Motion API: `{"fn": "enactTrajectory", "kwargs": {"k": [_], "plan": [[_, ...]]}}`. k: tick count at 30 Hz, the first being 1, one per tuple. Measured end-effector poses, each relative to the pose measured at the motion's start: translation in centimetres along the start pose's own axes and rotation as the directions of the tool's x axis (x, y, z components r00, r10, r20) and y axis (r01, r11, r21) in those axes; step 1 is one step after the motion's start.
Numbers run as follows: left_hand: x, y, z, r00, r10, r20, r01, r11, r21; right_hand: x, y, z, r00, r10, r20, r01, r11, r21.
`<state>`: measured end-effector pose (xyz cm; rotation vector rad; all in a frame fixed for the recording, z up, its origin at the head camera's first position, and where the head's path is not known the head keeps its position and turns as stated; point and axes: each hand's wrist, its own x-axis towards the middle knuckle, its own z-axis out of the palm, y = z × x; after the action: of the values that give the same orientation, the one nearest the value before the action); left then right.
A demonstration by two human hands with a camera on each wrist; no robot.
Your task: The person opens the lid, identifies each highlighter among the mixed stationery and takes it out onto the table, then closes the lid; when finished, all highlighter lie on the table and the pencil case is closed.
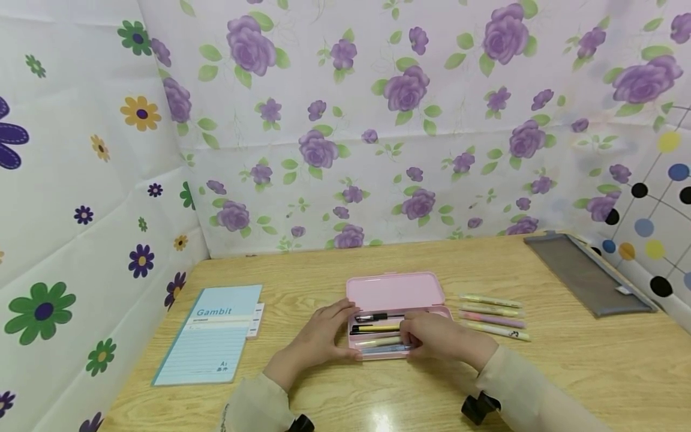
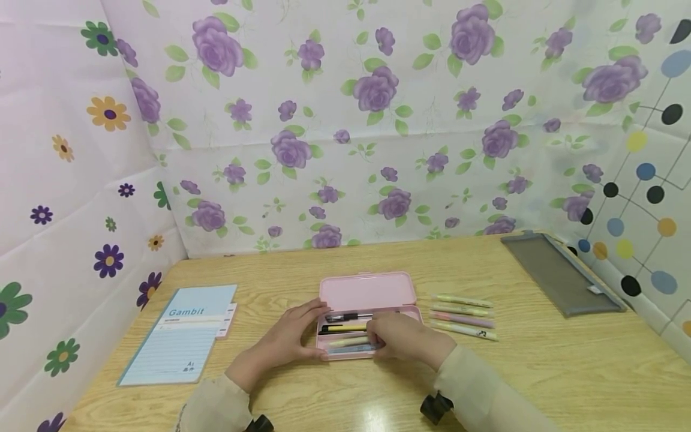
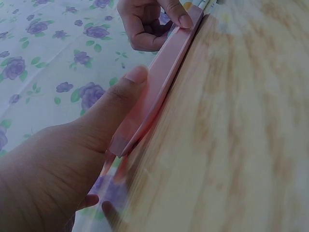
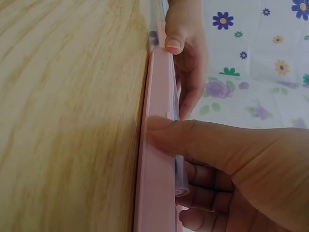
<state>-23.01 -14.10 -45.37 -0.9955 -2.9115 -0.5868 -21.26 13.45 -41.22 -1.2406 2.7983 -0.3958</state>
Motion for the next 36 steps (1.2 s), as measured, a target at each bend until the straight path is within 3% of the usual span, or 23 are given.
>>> {"fn": "enactTrajectory", "kwargs": {"k": [10, 16, 28, 36], "plan": [[0.1, 0.0, 0.0, 1.0, -0.009, 0.009, 0.009, 1.0, -0.005, -0.2, 0.4, -0.1, 1.0, 0.014, -0.014, -0.012, 0.995, 0.103], [0.1, 0.0, 0.1, 1.0, 0.011, -0.012, -0.011, 1.0, -0.001, -0.5, 0.6, -0.1, 0.998, -0.028, -0.059, 0.036, 0.989, 0.143], [0.0, -0.1, 0.1, 1.0, 0.015, -0.006, -0.015, 1.0, -0.001, -1.4, 0.6, -2.3, 0.999, 0.004, -0.042, 0.001, 0.994, 0.106], [0.1, -0.1, 0.1, 1.0, 0.015, -0.009, -0.015, 1.0, -0.009, -2.4, 1.2, -3.6, 0.996, 0.077, -0.042, -0.075, 0.996, 0.045]]}}
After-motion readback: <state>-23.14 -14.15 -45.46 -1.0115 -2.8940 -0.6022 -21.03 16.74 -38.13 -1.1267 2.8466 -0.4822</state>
